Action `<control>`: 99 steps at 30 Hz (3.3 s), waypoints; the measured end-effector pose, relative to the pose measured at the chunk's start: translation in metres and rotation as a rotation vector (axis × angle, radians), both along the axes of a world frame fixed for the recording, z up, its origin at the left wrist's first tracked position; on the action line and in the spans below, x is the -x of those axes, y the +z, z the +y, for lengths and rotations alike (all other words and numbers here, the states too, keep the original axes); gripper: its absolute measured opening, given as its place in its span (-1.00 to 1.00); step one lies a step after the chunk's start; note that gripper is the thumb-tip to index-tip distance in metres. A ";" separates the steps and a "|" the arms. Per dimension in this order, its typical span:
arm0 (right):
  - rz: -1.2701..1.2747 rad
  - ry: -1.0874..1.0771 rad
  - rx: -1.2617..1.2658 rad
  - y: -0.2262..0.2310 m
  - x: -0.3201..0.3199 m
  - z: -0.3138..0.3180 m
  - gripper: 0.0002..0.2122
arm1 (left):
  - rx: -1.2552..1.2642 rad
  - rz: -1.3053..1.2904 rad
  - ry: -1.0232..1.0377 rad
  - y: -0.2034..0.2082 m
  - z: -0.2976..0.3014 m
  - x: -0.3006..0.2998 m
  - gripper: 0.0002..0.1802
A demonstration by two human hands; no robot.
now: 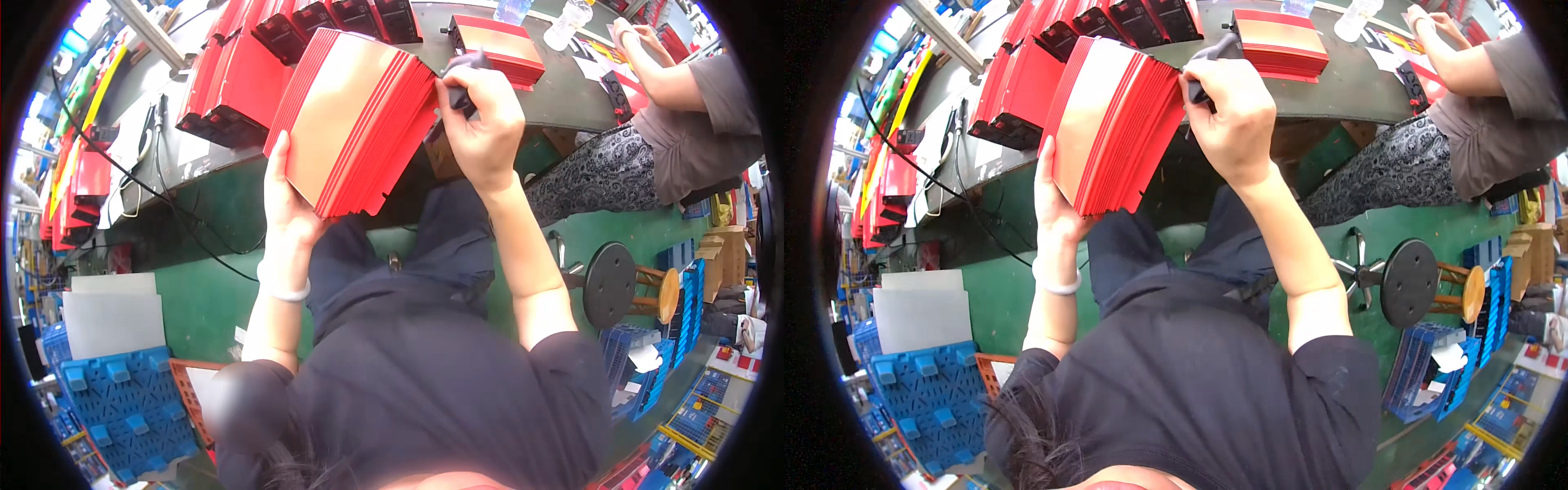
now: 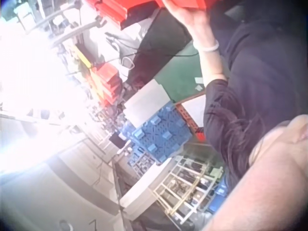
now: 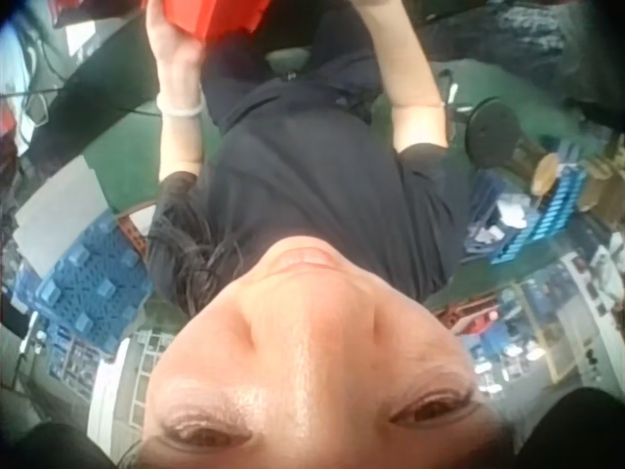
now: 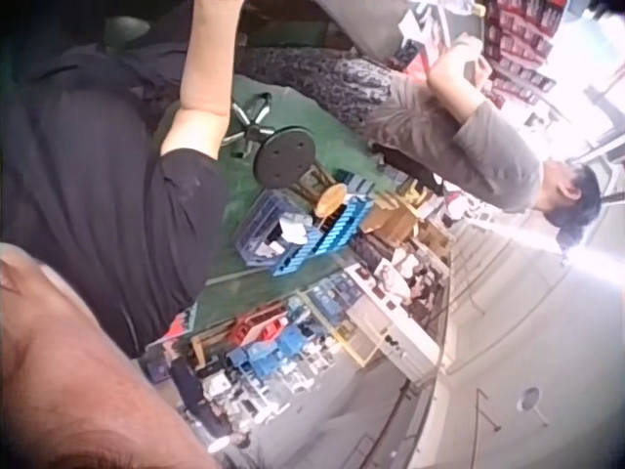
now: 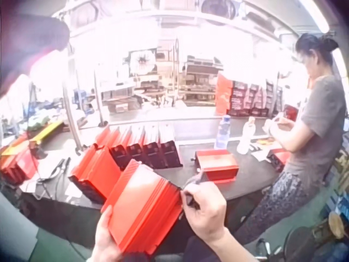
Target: Cleaning and inspecting red power inverter housings using a cloth and an air duster gun on an assembly line.
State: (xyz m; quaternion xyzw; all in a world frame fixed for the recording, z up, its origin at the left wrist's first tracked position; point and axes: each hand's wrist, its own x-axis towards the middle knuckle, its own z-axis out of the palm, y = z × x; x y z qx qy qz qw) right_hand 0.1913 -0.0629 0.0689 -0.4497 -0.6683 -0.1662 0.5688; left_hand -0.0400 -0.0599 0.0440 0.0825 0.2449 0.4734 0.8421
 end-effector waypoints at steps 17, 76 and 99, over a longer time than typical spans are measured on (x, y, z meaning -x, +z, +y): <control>-0.331 0.513 0.578 -0.057 0.056 -0.071 -0.93 | 0.041 0.005 0.002 -0.003 0.020 -0.003 -0.40; -0.003 0.029 -0.041 0.016 -0.023 -0.025 -0.73 | 0.164 0.076 -0.005 0.030 -0.025 -0.046 -0.50; -0.315 0.336 0.096 0.009 0.018 -0.054 -0.79 | 0.055 -0.099 -0.089 0.020 0.000 -0.032 -0.42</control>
